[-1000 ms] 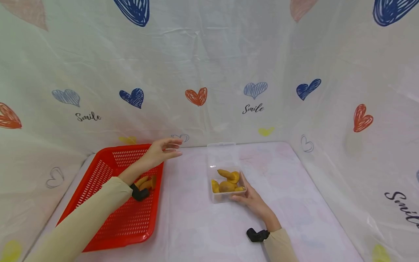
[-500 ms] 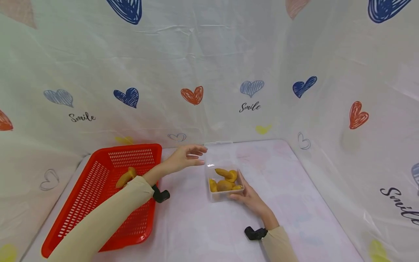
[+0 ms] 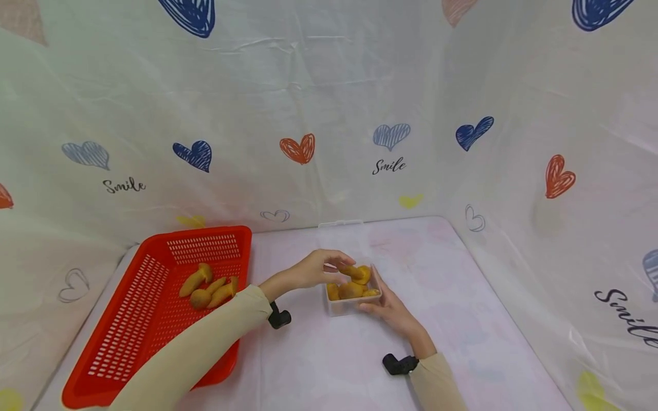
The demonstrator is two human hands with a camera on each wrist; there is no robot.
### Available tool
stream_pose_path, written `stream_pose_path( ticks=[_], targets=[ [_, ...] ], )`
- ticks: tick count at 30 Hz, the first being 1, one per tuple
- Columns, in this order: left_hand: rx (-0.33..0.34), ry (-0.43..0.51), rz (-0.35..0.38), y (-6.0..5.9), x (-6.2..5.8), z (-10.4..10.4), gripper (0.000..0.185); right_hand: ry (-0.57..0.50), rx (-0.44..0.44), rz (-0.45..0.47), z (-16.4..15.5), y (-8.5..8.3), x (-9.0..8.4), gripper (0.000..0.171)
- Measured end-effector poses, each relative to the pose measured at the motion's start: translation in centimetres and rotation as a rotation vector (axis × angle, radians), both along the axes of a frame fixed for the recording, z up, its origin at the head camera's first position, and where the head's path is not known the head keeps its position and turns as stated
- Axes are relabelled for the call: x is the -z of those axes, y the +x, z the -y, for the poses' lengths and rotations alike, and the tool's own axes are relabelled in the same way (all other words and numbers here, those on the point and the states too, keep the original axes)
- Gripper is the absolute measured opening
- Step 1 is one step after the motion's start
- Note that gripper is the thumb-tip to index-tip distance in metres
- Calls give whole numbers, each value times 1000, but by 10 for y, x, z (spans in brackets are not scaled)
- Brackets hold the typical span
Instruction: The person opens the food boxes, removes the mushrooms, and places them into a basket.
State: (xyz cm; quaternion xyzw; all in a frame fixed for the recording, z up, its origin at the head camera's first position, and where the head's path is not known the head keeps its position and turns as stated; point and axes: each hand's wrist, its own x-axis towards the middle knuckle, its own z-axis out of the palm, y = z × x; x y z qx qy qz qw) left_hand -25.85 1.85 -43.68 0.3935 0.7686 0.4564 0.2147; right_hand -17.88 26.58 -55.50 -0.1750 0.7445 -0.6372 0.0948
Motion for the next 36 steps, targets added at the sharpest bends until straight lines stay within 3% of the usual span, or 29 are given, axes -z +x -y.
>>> stream_pose_path(
  ticks=[4, 11, 16, 23, 36],
  targets=[
    [58, -26, 0, -1, 9, -7, 48, -9, -7, -8, -1, -1, 2, 94],
    [132, -88, -73, -4, 20, -12, 54, -40, -43, -28, -1, -3, 4, 94],
    [142, -189, -179, -4, 25, -14, 51, -36, -19, 13, -1, -2, 4, 96],
    [104, -325, -333, -2, 29, -17, 45, -45, -14, 13, -1, -3, 5, 97],
    [122, -333, -326, 3, 24, -17, 45, -60, -22, 18, 0, -1, 5, 97]
  ],
)
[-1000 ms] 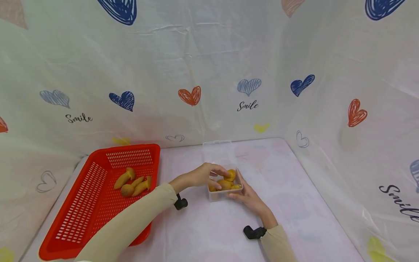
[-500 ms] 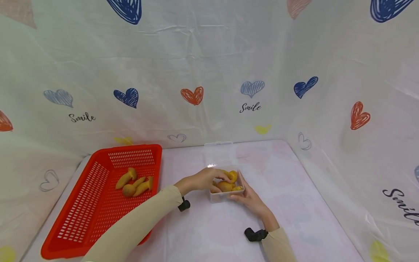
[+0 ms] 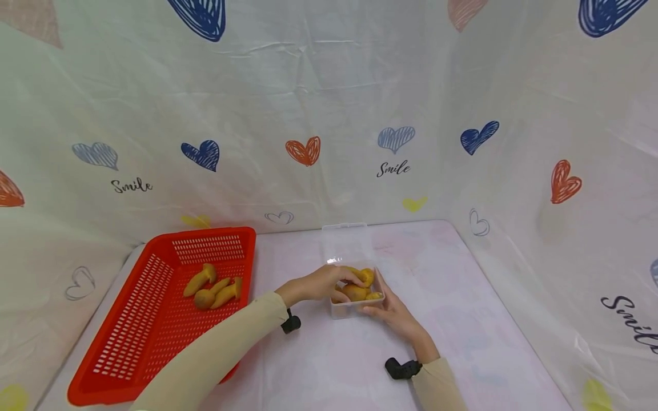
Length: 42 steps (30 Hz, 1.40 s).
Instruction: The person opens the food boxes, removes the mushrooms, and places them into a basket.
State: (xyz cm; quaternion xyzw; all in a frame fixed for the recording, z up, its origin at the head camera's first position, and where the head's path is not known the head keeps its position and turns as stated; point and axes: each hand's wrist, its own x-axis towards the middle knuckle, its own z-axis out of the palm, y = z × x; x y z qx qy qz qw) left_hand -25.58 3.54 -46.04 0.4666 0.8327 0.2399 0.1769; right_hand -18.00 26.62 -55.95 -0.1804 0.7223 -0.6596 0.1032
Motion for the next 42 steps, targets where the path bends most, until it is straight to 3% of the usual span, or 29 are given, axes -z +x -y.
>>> stream_pose_path(
  ticks=[7, 13, 19, 23, 29, 42],
  targets=[
    [35, 2, 30, 1, -4, -3, 46, -10, -22, 6, -1, -2, 0, 97],
    [26, 25, 62, 2, -8, -3, 46, -7, -22, 0, -1, -3, -2, 97],
    [23, 122, 147, 0, -11, 1, 48, 30, -9, -3, -1, -3, -2, 96],
    [32, 181, 193, -1, -23, 2, 47, 29, -6, 9, -2, -3, -2, 96],
    [-6, 275, 275, -2, -38, 9, 47, 36, -8, -1, -3, -3, -1, 94],
    [-122, 390, 245, -1, -70, 55, 47, 52, 12, -27, -1, -4, -1, 94]
  ],
)
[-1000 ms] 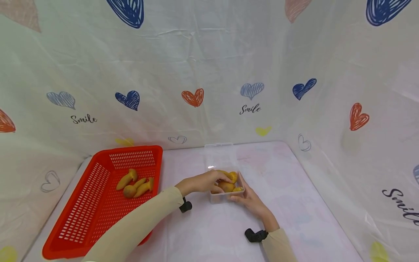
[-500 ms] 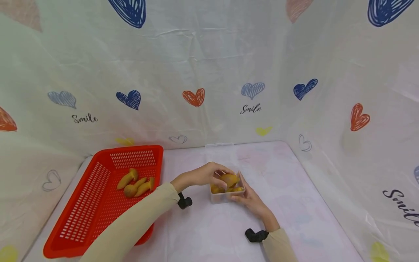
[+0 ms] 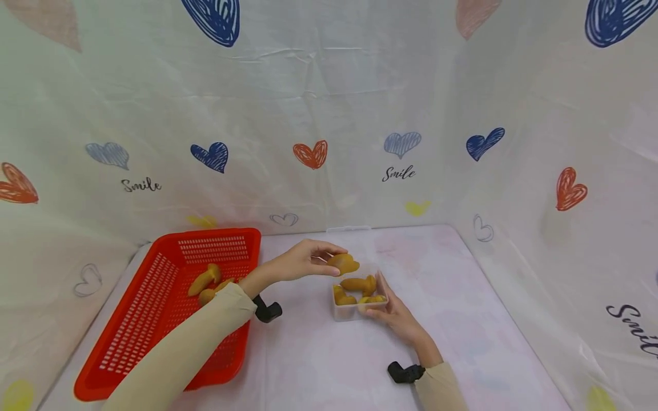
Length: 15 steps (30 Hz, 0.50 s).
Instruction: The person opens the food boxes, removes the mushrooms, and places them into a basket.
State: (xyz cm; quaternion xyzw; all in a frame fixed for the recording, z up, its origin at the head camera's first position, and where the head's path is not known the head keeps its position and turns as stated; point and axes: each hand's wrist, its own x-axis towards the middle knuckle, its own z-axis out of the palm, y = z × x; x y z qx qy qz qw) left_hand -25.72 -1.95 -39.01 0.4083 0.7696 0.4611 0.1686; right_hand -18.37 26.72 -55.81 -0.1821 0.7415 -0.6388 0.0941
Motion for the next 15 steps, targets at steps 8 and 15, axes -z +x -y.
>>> stream_pose_path(
  ticks=[8, 15],
  targets=[
    [-132, 23, 46, -4, -15, 49, 49, -9, 4, 14, 1, 1, 0, 95],
    [-253, 19, 41, -5, -25, 95, 49, -21, -1, 12, 1, 1, 1, 95]
  ],
)
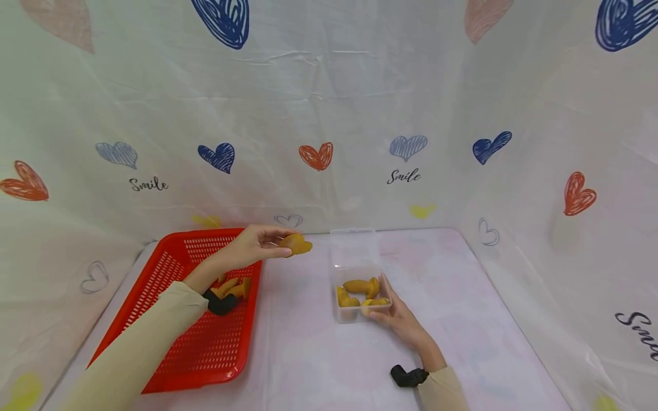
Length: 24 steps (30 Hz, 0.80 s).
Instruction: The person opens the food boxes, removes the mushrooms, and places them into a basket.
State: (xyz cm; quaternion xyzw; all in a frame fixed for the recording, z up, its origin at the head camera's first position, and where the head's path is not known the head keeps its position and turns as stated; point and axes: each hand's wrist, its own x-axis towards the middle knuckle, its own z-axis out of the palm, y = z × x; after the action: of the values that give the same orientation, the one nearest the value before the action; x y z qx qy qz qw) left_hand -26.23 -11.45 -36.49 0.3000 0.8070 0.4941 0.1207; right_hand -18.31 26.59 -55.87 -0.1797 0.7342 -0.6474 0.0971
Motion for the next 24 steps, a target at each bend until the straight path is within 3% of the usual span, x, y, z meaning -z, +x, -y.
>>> stream_pose_path(
  ticks=[7, 16, 24],
  targets=[
    [-114, -35, 14, 8, -10, 44, 49, -19, 6, 12, 0, 1, -1, 94],
    [-258, -148, 5, 17, 2, 99, 51, -24, -8, 3, 0, 2, -1, 94],
    [-296, -204, -10, 26, 14, 134, 51, -29, -7, 24, 0, 2, -1, 95]
  ],
)
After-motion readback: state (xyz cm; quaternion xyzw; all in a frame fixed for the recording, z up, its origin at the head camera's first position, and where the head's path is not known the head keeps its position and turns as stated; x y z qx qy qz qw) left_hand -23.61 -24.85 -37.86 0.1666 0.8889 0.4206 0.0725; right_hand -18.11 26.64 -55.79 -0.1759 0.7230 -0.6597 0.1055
